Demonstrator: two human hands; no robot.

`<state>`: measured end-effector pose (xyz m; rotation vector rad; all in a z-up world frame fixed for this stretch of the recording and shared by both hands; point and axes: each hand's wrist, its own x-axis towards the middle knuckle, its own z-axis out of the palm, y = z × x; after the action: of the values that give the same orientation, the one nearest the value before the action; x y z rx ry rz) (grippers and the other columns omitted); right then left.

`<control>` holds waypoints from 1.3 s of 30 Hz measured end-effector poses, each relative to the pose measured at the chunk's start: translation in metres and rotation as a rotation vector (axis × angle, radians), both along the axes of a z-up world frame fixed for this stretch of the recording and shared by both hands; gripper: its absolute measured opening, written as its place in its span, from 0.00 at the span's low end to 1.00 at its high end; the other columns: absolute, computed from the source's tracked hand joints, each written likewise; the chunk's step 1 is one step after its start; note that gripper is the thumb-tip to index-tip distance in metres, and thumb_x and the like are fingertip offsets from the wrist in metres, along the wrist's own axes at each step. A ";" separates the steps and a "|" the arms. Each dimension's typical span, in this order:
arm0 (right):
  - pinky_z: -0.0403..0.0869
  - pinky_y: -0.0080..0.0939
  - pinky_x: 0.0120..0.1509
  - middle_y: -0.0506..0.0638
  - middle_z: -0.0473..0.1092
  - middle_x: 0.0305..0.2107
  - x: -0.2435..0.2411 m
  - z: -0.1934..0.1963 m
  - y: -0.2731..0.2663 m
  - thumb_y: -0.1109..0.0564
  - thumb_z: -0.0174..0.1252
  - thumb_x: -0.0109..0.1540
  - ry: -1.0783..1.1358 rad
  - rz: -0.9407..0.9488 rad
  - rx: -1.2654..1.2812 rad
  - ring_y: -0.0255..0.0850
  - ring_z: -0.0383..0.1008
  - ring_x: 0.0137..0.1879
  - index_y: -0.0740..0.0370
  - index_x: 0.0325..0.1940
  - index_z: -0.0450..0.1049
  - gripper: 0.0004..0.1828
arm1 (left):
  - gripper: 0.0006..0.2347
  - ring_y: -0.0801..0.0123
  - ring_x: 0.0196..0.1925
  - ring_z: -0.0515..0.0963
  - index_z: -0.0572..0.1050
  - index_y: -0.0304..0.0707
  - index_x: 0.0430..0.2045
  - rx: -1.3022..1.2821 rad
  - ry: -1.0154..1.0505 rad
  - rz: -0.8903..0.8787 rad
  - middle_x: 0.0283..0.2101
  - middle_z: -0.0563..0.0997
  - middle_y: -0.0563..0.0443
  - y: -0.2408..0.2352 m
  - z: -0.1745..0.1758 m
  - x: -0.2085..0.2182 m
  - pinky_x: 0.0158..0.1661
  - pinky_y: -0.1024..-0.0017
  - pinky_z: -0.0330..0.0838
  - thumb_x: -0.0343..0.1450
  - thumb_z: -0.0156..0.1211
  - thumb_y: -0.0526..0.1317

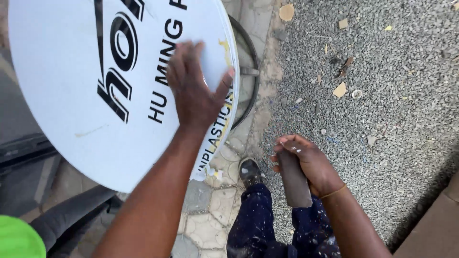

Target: The person sits on the ground and uses a sanding block to smooth the surface of a white circular sign. They hold the sign steady with one hand while sanding the edges and the area around the printed text with the other hand.

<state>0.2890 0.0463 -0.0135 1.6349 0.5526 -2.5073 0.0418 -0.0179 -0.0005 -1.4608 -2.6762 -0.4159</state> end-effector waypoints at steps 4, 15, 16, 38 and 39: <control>0.78 0.54 0.42 0.64 0.70 0.39 0.030 -0.017 0.001 0.56 0.48 0.65 0.006 -0.001 -0.067 0.54 0.74 0.41 0.69 0.63 0.64 0.23 | 0.30 0.46 0.75 0.57 0.62 0.33 0.63 -0.089 -0.075 -0.073 0.67 0.62 0.36 -0.039 0.020 0.050 0.72 0.45 0.50 0.72 0.64 0.53; 0.76 0.71 0.55 0.74 0.74 0.40 0.039 -0.031 -0.035 0.58 0.55 0.61 0.125 -0.068 -0.366 0.63 0.79 0.44 0.74 0.60 0.66 0.24 | 0.19 0.50 0.65 0.72 0.73 0.39 0.52 0.026 -0.042 0.112 0.57 0.71 0.46 -0.039 0.015 0.077 0.65 0.49 0.64 0.71 0.69 0.45; 0.76 0.71 0.55 0.74 0.74 0.40 0.040 -0.033 -0.039 0.58 0.55 0.61 0.124 -0.068 -0.366 0.63 0.79 0.44 0.74 0.60 0.66 0.24 | 0.19 0.50 0.65 0.72 0.73 0.39 0.52 0.025 -0.043 0.112 0.57 0.71 0.46 -0.037 0.017 0.078 0.65 0.49 0.64 0.71 0.69 0.45; 0.78 0.65 0.57 0.72 0.73 0.45 0.024 -0.033 -0.046 0.57 0.51 0.61 0.118 -0.053 -0.245 0.62 0.78 0.50 0.70 0.67 0.62 0.30 | 0.12 0.51 0.58 0.66 0.69 0.41 0.49 -0.038 -0.181 0.106 0.52 0.65 0.47 -0.022 0.030 0.073 0.58 0.49 0.60 0.72 0.55 0.38; 0.78 0.66 0.57 0.73 0.73 0.46 0.026 -0.038 -0.045 0.57 0.51 0.60 0.106 -0.066 -0.230 0.62 0.78 0.50 0.70 0.67 0.62 0.31 | 0.13 0.51 0.58 0.66 0.72 0.41 0.49 -0.055 -0.320 0.051 0.53 0.67 0.45 -0.018 0.043 0.070 0.58 0.48 0.61 0.70 0.54 0.34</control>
<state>0.3147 0.0010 -0.0516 1.4673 0.2111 -2.6023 0.1123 -0.0362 0.0426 -1.4452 -2.9852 -0.6257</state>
